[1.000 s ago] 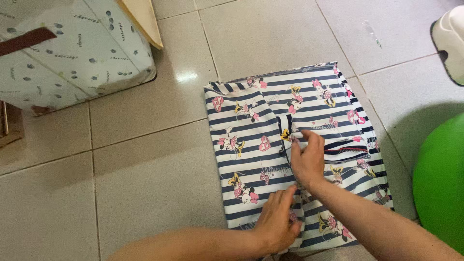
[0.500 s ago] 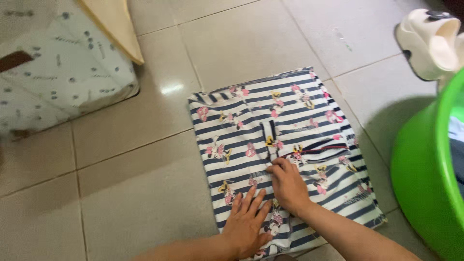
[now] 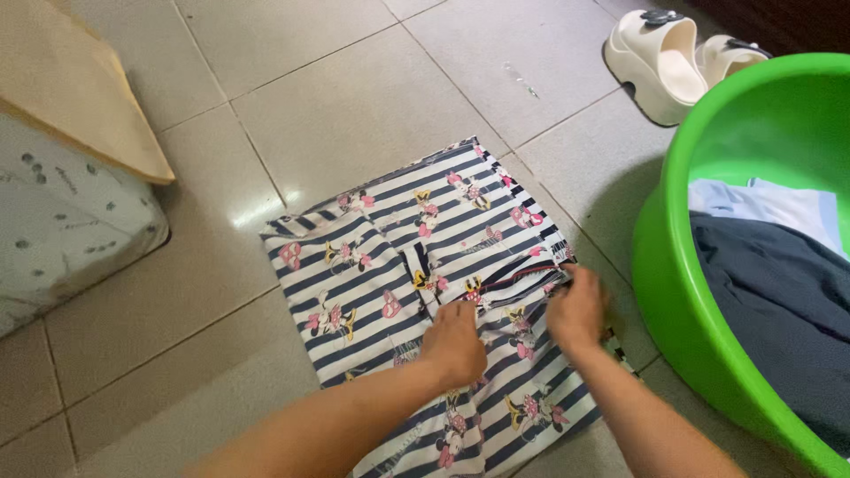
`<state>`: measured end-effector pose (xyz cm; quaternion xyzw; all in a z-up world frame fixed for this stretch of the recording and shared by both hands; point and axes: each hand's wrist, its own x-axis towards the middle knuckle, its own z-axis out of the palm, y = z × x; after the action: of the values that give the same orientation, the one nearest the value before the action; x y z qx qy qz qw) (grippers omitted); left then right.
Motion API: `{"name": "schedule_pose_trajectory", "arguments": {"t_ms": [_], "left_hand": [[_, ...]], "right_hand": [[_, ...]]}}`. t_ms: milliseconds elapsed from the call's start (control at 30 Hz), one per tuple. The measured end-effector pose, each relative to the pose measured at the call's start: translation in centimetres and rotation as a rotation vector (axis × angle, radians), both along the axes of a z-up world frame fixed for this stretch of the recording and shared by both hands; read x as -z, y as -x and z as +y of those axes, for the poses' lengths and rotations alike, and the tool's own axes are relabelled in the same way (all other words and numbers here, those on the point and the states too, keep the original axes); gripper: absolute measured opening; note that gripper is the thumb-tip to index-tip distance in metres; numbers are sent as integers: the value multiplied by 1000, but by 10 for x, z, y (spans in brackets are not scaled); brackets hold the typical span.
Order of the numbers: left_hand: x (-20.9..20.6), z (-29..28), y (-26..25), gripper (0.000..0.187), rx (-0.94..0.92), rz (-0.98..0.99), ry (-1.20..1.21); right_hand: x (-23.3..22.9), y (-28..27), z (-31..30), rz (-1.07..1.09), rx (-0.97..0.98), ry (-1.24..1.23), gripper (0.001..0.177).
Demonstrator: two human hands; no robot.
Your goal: The person folds a black garment, a striped shirt, and a pair of dark trousers on the floor and places them into a fabric storage bin.
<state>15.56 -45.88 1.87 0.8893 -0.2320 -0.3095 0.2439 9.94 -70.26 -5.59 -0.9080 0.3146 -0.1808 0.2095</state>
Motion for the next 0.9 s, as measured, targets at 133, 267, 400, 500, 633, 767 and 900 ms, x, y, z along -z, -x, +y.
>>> {"name": "schedule_pose_trajectory", "arguments": {"t_ms": [133,267,400,500,633,767,900], "left_hand": [[7,-26,-21,64,-289,86,-20],[-14,-42,-16,61,-292,14,-101],[-31,-74,-20,43,-195,-157,-60],[-15,-101,-5,41,-131,-221,30],[29,-126,-14,54,-299,-51,206],[36,-124,-37,74,-456,317,396],[-1,-115,-66,61,-639,573,479]], "right_hand": [[9,-1,-31,172,209,14,66],[29,-9,-51,315,299,-217,61],[64,-16,-67,204,118,-173,23],[63,-12,-59,65,59,-102,18],[8,-11,-30,36,52,-347,21],[-62,-17,0,94,-10,-255,22],[-107,-24,31,110,-178,-178,17]]}}
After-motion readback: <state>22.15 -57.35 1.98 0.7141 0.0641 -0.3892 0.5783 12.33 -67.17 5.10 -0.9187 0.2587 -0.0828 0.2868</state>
